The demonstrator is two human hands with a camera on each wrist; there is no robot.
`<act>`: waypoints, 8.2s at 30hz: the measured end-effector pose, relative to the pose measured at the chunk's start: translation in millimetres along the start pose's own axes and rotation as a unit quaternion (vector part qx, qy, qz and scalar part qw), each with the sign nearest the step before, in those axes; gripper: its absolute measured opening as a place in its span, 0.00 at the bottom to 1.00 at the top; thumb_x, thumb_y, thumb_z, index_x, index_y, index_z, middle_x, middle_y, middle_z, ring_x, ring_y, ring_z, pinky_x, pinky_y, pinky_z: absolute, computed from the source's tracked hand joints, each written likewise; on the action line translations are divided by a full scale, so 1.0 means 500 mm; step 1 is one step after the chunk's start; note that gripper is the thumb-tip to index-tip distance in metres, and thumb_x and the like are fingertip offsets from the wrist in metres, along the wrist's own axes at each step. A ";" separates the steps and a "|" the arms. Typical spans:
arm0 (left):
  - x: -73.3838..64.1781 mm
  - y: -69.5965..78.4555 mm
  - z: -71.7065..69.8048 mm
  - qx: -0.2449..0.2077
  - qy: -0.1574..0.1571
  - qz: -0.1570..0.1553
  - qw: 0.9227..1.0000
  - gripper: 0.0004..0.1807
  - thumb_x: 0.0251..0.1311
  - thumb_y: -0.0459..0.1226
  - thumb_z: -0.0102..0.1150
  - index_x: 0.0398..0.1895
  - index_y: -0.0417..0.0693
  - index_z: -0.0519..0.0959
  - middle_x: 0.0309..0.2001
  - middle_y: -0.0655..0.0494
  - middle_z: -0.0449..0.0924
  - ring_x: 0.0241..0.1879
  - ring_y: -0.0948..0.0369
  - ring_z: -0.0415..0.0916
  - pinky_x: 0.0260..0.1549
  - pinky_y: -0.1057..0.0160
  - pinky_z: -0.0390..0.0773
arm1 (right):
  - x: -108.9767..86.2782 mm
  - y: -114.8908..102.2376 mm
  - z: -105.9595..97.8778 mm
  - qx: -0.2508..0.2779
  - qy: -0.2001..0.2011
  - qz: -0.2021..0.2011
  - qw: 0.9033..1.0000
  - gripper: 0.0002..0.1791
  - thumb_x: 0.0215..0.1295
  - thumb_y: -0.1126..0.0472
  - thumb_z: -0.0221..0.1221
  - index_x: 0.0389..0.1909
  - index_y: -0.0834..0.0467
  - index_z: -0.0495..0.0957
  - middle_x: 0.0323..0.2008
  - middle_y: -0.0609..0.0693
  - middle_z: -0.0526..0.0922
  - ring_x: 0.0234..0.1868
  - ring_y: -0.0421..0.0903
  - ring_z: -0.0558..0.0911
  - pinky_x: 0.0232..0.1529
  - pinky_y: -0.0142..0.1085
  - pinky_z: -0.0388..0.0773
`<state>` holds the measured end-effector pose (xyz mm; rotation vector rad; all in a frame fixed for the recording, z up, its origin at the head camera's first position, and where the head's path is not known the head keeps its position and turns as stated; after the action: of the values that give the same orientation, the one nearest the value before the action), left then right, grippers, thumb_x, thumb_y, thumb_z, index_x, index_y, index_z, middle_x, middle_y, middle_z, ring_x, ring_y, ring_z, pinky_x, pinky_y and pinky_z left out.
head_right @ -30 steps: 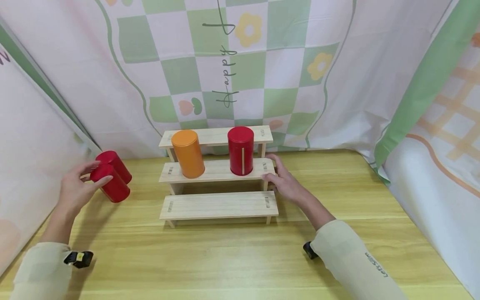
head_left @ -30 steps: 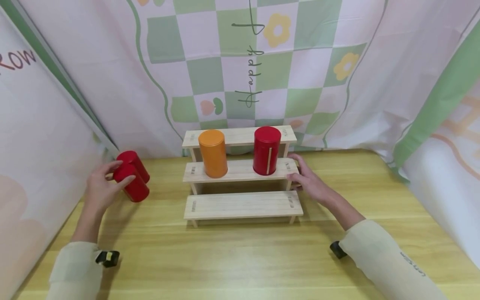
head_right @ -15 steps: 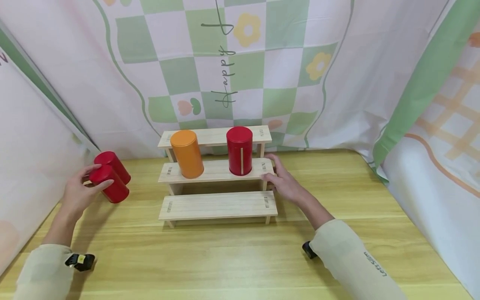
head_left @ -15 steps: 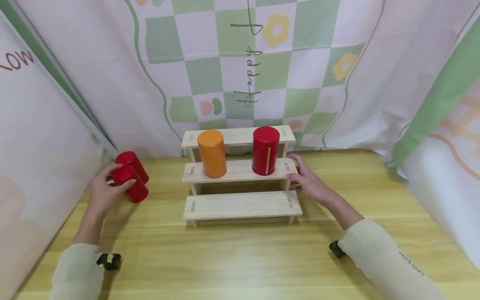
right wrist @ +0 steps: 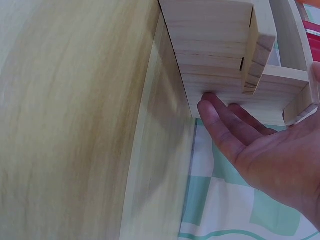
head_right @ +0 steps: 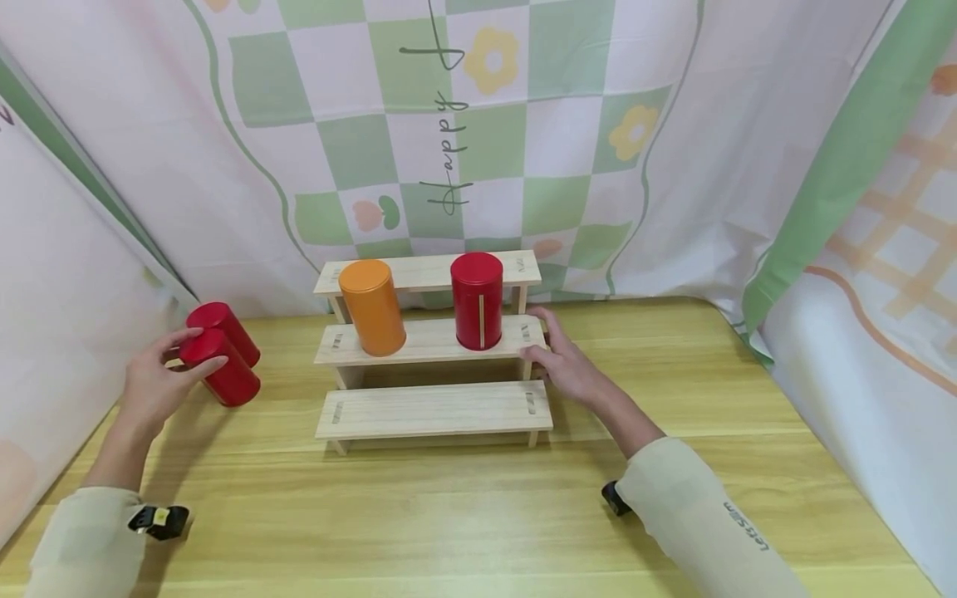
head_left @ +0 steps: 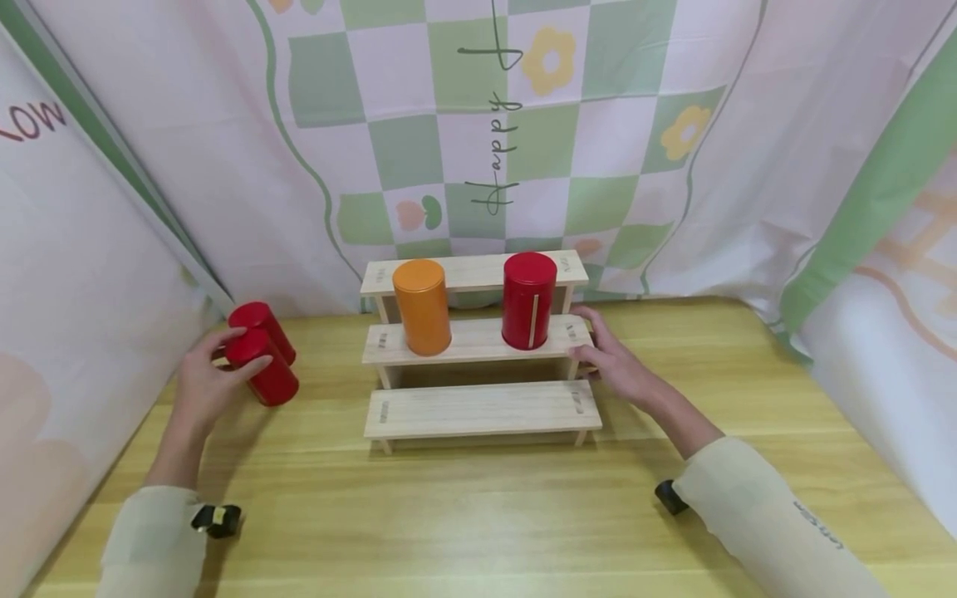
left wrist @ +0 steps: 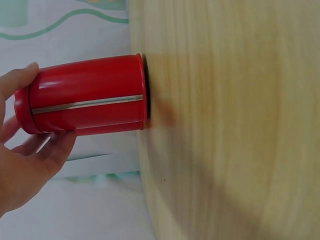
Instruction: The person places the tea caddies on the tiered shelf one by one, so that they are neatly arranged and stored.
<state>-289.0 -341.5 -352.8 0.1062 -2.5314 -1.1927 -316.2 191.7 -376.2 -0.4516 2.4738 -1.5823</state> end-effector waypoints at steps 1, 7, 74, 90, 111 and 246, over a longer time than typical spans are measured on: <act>0.000 0.001 0.000 0.002 -0.002 -0.003 1.000 0.35 0.67 0.39 0.69 0.71 0.32 0.69 0.62 0.33 0.72 0.52 0.52 0.70 0.37 0.83 0.70 | 0.000 0.000 0.000 0.001 0.000 0.000 1.000 0.36 0.76 0.57 0.49 0.79 0.53 0.45 0.50 0.65 0.71 0.44 0.55 0.73 0.42 0.46 0.77; 0.001 0.017 0.002 0.002 0.000 0.000 1.000 0.35 0.66 0.45 0.70 0.71 0.37 0.72 0.63 0.36 0.74 0.50 0.56 0.69 0.37 0.83 0.72 | 0.001 -0.001 0.000 0.008 -0.001 -0.003 1.000 0.36 0.76 0.59 0.49 0.78 0.53 0.45 0.45 0.64 0.70 0.41 0.55 0.72 0.40 0.45 0.76; -0.025 0.206 0.011 -0.112 0.014 0.115 0.987 0.28 0.63 0.33 0.72 0.66 0.40 0.78 0.52 0.69 0.77 0.45 0.64 0.77 0.38 0.77 0.81 | 0.002 0.000 0.001 0.023 0.001 -0.010 1.000 0.36 0.74 0.60 0.49 0.78 0.56 0.46 0.35 0.56 0.68 0.33 0.52 0.70 0.34 0.43 0.75; -0.032 0.265 0.015 -0.162 0.013 0.153 0.975 0.26 0.63 0.30 0.70 0.65 0.41 0.79 0.54 0.63 0.79 0.50 0.61 0.78 0.42 0.75 0.82 | 0.003 0.001 -0.001 0.024 0.004 -0.011 1.000 0.36 0.74 0.60 0.49 0.78 0.56 0.46 0.37 0.57 0.69 0.34 0.52 0.70 0.35 0.42 0.75; -0.058 0.340 0.044 -0.207 -0.013 0.233 0.950 0.25 0.56 0.19 0.68 0.60 0.31 0.80 0.52 0.57 0.81 0.46 0.57 0.78 0.38 0.74 0.82 | 0.000 0.000 0.001 0.013 0.004 -0.005 1.000 0.36 0.75 0.58 0.49 0.78 0.54 0.45 0.51 0.65 0.70 0.44 0.53 0.72 0.42 0.45 0.77; -0.145 0.492 0.433 -0.208 -0.277 0.266 0.900 0.30 0.53 0.36 0.79 0.62 0.47 0.83 0.61 0.54 0.80 0.61 0.59 0.74 0.55 0.61 0.82 | -0.001 -0.004 0.003 0.019 0.009 0.000 1.000 0.38 0.74 0.59 0.49 0.79 0.54 0.44 0.51 0.63 0.70 0.44 0.53 0.72 0.39 0.44 0.77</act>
<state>-274.6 -8.6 -313.1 -1.0967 -2.3843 -1.6317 -315.2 189.6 -375.1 -0.4319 2.4517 -1.6387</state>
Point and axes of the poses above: each hand's wrist, its own x-axis towards the middle knuckle, its own z-axis out of the palm, y = z × x, the point moved 8 cm from there along x, towards the middle knuckle
